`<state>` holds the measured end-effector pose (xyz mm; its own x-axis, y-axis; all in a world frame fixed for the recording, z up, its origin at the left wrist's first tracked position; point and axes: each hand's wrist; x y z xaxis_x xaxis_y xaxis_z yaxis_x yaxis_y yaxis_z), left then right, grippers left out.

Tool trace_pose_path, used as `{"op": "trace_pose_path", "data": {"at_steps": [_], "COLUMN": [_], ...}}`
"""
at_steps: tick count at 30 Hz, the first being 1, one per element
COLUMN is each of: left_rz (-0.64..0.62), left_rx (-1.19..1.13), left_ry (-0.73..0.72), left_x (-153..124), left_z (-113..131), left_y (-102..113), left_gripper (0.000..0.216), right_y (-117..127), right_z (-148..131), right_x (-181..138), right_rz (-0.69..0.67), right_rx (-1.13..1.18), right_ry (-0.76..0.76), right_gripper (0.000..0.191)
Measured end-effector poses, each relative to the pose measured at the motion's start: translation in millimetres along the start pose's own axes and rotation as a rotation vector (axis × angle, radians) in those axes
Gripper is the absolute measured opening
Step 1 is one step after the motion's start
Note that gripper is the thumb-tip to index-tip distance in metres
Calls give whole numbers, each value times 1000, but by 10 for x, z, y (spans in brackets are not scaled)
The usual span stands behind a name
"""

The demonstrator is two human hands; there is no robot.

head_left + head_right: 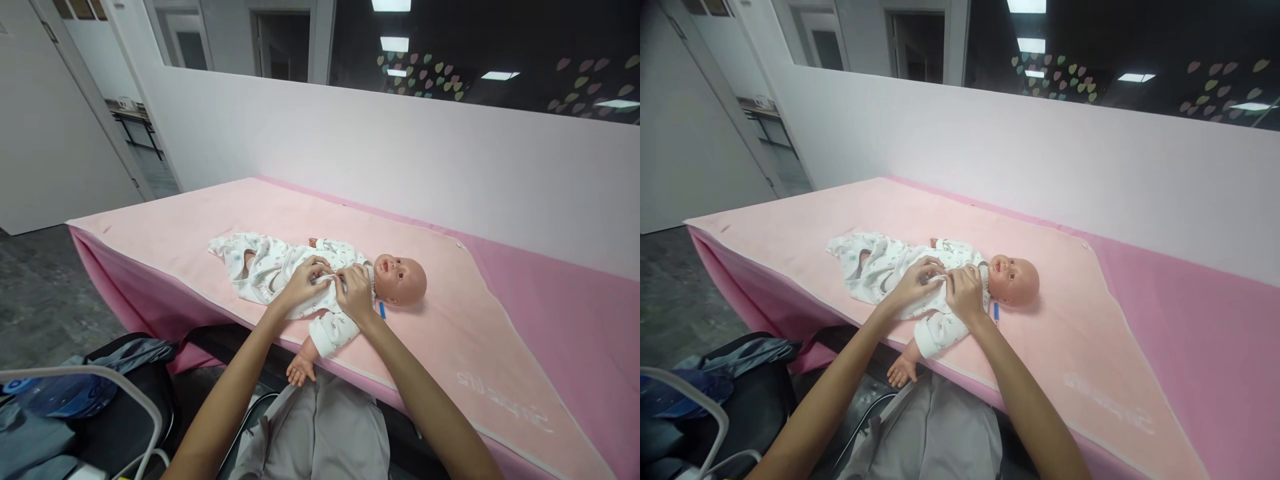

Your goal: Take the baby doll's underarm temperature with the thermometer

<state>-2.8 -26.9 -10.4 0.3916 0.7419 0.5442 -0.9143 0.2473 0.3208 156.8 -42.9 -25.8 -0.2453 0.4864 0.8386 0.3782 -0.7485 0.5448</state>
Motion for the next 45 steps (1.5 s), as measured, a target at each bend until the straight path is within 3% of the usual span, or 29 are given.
{"op": "trace_pose_path", "data": {"at_steps": [24,34,45], "left_rz": [-54,-37,-44], "left_rx": [20,177,77], "left_ry": [-11,-104,-53], "left_x": [7,-9,2], "left_z": [-34,-83,-69], "left_y": [-3,-70,-32], "left_gripper": [17,18,17], "right_y": [-5,24,-14], "right_z": [8,-4,14], "right_x": [1,0,-10], "right_rz": [-14,-3,-46], "right_rx": [12,-3,-74], "right_ry": [-19,41,41], "right_gripper": [12,13,9]}}
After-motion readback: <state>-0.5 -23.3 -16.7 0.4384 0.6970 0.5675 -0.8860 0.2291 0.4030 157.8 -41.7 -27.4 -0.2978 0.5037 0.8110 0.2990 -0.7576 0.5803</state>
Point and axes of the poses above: each hand's wrist, its own x-axis towards the middle knuckle, its own y-axis out of the back of the hand, z = x × y, and after that the axes turned 15 degrees about -x, right-handed
